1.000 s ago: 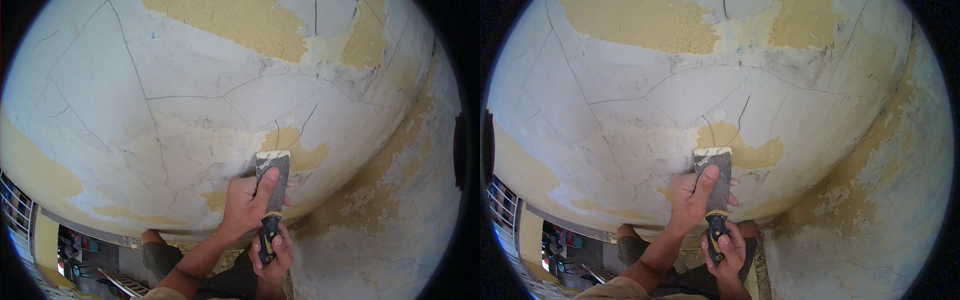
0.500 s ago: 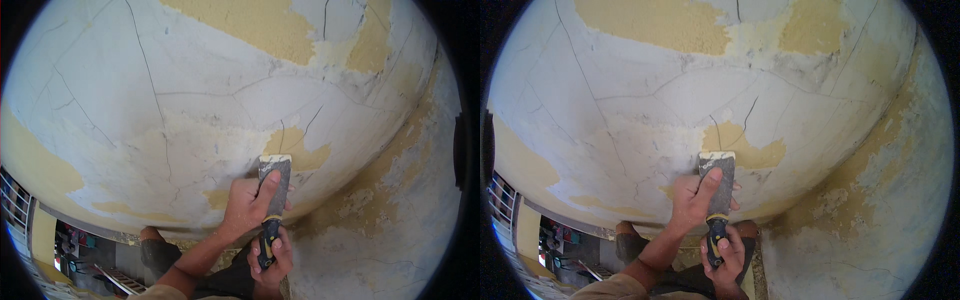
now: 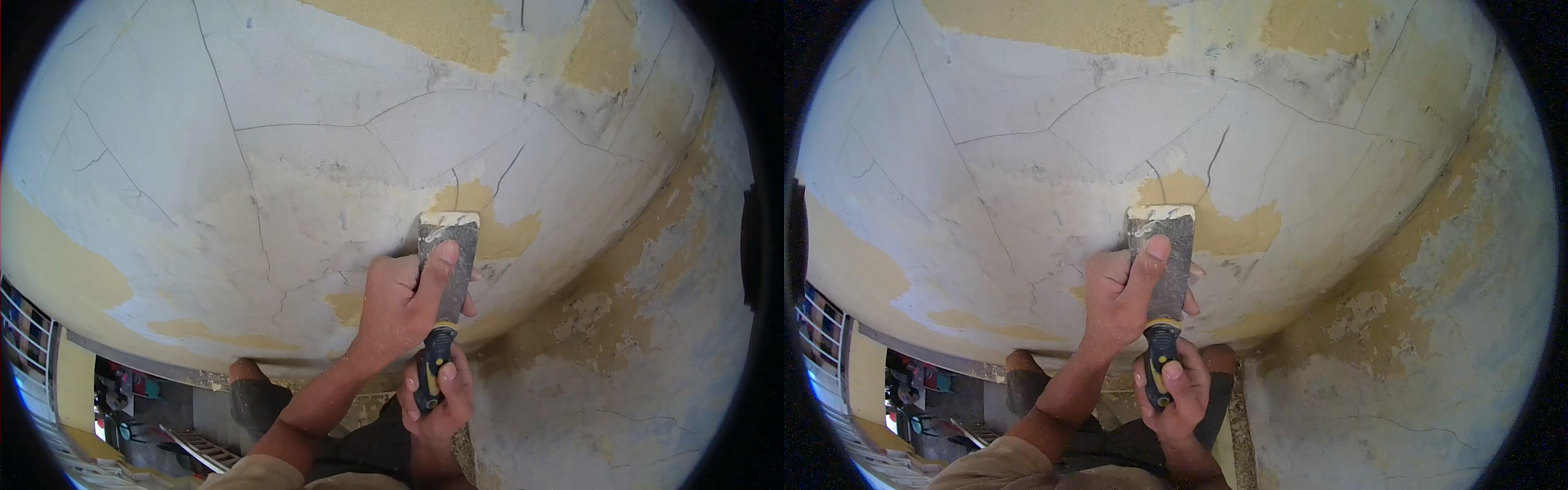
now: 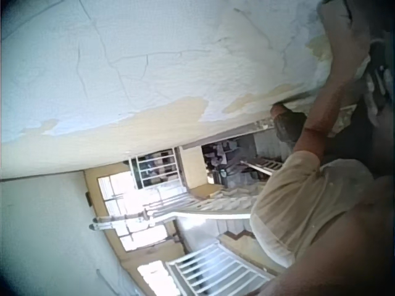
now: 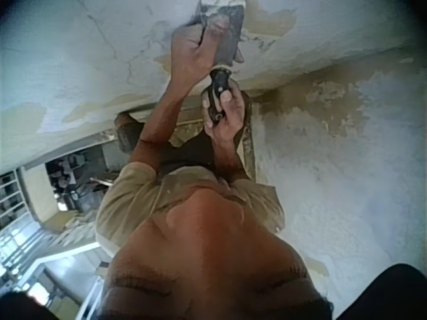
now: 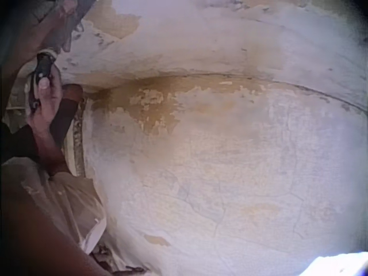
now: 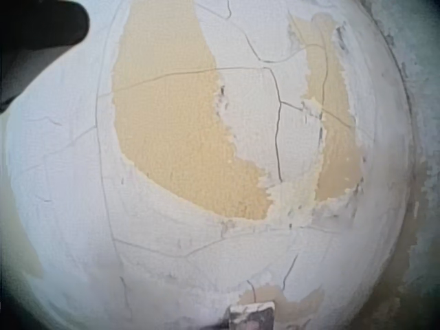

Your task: Scraping old paint or plaster off a wall using a putty knife.

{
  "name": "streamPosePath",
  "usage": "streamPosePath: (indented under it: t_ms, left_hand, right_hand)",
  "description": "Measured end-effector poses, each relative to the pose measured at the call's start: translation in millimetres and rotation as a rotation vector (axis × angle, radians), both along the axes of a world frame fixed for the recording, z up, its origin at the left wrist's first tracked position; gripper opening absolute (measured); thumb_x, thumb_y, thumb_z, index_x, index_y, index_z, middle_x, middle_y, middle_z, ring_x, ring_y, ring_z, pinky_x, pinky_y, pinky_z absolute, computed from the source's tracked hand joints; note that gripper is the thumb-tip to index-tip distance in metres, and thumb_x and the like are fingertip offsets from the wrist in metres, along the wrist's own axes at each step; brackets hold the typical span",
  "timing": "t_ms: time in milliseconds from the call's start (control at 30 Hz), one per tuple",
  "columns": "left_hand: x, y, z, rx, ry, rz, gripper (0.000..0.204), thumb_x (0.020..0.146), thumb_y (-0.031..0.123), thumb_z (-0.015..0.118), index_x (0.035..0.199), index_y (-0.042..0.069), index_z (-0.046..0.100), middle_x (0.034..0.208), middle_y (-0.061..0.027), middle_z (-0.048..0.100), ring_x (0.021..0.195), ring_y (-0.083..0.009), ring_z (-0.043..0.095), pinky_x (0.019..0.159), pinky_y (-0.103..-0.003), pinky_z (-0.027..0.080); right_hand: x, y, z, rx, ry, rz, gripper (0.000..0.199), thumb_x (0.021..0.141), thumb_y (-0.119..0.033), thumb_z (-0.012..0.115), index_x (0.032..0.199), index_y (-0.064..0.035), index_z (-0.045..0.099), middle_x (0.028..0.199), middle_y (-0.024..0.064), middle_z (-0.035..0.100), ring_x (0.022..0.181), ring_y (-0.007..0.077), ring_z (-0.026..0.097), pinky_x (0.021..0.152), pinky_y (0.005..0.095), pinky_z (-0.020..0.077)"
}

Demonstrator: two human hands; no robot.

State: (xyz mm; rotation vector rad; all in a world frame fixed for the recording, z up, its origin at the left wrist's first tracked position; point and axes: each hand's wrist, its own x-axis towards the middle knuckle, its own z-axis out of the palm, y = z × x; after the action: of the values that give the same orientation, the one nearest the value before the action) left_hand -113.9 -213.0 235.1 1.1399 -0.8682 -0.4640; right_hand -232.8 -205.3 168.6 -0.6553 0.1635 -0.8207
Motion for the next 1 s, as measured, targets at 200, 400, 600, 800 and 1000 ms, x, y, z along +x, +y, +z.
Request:
streamPosePath:
  t_ms: [200, 400, 600, 800, 1000]
  left_hand:
    - [2, 1, 5, 0.049, -0.006, -0.028, 0.051, 0.094, 0.04, 0.044, 0.083, -0.006, 0.064, 0.061, -0.0099, 0.062, 0.053, -0.0136, 0.06, 0.049, -0.025, 0.047]
    - [1, 2, 15, 0.1, 0.003, -0.019, 0.051, 0.093, 0.04, 0.045, 0.082, -0.006, 0.065, 0.059, -0.008, 0.062, 0.052, -0.0106, 0.056, 0.048, -0.024, 0.045]
    - [-1, 5, 21, 0.105, 0.073, -0.019, 0.051, 0.093, 0.038, 0.046, 0.077, -0.006, 0.066, 0.056, -0.0091, 0.062, 0.052, -0.0086, 0.055, 0.047, -0.023, 0.043]
    - [6, 3, 24, 0.126, 0.018, -0.053, 0.052, 0.092, 0.042, 0.047, 0.084, -0.006, 0.064, 0.062, -0.0103, 0.063, 0.054, -0.0128, 0.061, 0.047, -0.024, 0.046]
    - [3, 5, 30, 0.202, 0.049, -0.031, 0.052, 0.093, 0.042, 0.046, 0.082, -0.005, 0.064, 0.064, -0.0096, 0.063, 0.055, -0.0134, 0.061, 0.049, -0.025, 0.047]
  right_hand:
    - [6, -1, 2, 0.08, 0.022, -0.06, 0.046, 0.087, -0.025, 0.051, 0.115, 0.0099, 0.04, 0.071, 0.0189, 0.055, 0.036, 0.0126, 0.04, 0.035, 0.0216, 0.0333]
    - [7, 1, 5, -0.014, 0.0, 0.008, 0.037, 0.089, -0.028, 0.045, 0.108, 0.0034, 0.038, 0.067, 0.0155, 0.049, 0.033, 0.0133, 0.036, 0.031, 0.0219, 0.0315]
    - [7, 8, 8, 0.033, -0.108, 0.046, 0.047, 0.088, -0.026, 0.049, 0.117, 0.0098, 0.038, 0.07, 0.0188, 0.052, 0.037, 0.0125, 0.04, 0.035, 0.0214, 0.0323]
    - [15, 3, 9, 0.036, -0.087, -0.011, 0.045, 0.088, -0.027, 0.049, 0.114, 0.0089, 0.04, 0.071, 0.0181, 0.053, 0.037, 0.0124, 0.04, 0.034, 0.0219, 0.0331]
    - [13, 4, 17, -0.072, -0.113, 0.064, 0.037, 0.09, -0.03, 0.045, 0.108, 0.0017, 0.04, 0.067, 0.0136, 0.049, 0.033, 0.0126, 0.036, 0.032, 0.022, 0.0306]
